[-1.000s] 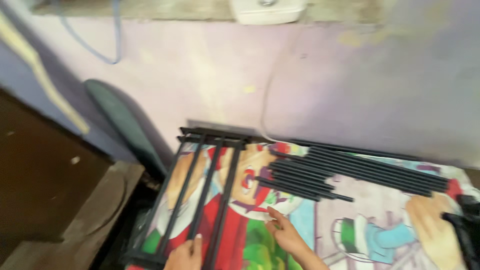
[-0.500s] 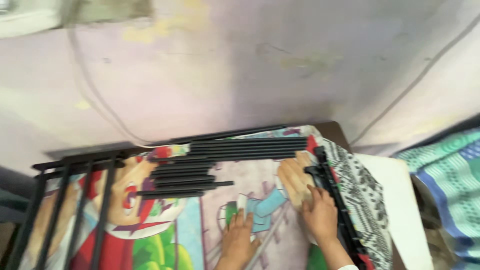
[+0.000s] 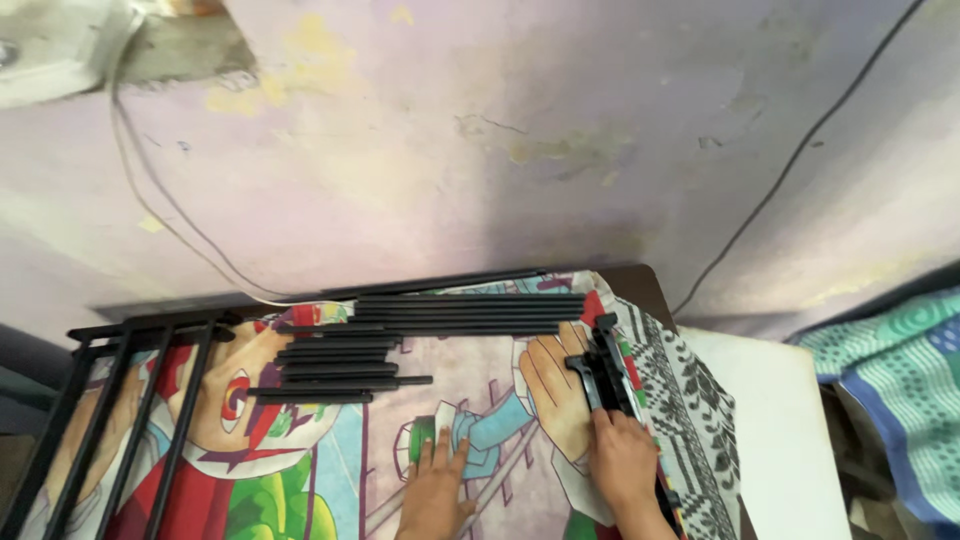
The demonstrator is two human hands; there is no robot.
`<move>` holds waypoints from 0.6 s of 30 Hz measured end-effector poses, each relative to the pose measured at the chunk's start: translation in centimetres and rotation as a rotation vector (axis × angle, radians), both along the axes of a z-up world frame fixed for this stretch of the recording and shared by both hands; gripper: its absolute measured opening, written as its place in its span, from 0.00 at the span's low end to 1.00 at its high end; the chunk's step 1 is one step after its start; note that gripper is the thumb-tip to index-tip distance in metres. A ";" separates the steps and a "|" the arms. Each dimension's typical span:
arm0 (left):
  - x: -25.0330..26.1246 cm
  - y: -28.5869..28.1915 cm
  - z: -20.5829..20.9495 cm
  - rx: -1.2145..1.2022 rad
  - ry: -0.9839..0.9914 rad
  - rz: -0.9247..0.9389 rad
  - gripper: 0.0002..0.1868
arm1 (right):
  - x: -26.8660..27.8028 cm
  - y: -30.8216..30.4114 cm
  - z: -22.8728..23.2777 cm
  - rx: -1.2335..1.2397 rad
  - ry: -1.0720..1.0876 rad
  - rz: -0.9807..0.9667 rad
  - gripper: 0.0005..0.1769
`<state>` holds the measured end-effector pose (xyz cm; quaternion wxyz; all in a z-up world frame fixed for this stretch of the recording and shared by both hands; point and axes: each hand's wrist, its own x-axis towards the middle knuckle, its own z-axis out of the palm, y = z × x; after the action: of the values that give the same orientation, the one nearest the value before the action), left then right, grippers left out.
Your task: The person assembles a black metal frame by inserting short rods into longer side rails on a table. They repeatedly pick up rods, align them with the frame, and press them into place, building up a ladder-like structure.
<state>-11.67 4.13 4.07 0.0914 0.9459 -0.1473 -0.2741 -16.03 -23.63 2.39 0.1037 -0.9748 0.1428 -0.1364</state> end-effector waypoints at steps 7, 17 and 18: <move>2.0 3.4 -11.5 -0.648 0.028 0.432 0.37 | 1.0 4.3 -0.1 0.386 0.147 -0.031 0.25; 5.1 10.3 -12.1 -1.523 1.450 0.571 0.33 | 6.8 14.3 -0.3 0.512 0.337 0.994 0.20; 5.3 10.9 -11.0 -1.520 1.448 0.589 0.33 | 7.5 14.6 0.2 0.576 0.264 1.085 0.20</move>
<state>-6.32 15.00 -6.96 0.7794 0.2546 0.0429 -0.5708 -8.52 -9.02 2.58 0.3981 -0.8502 -0.3294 0.1010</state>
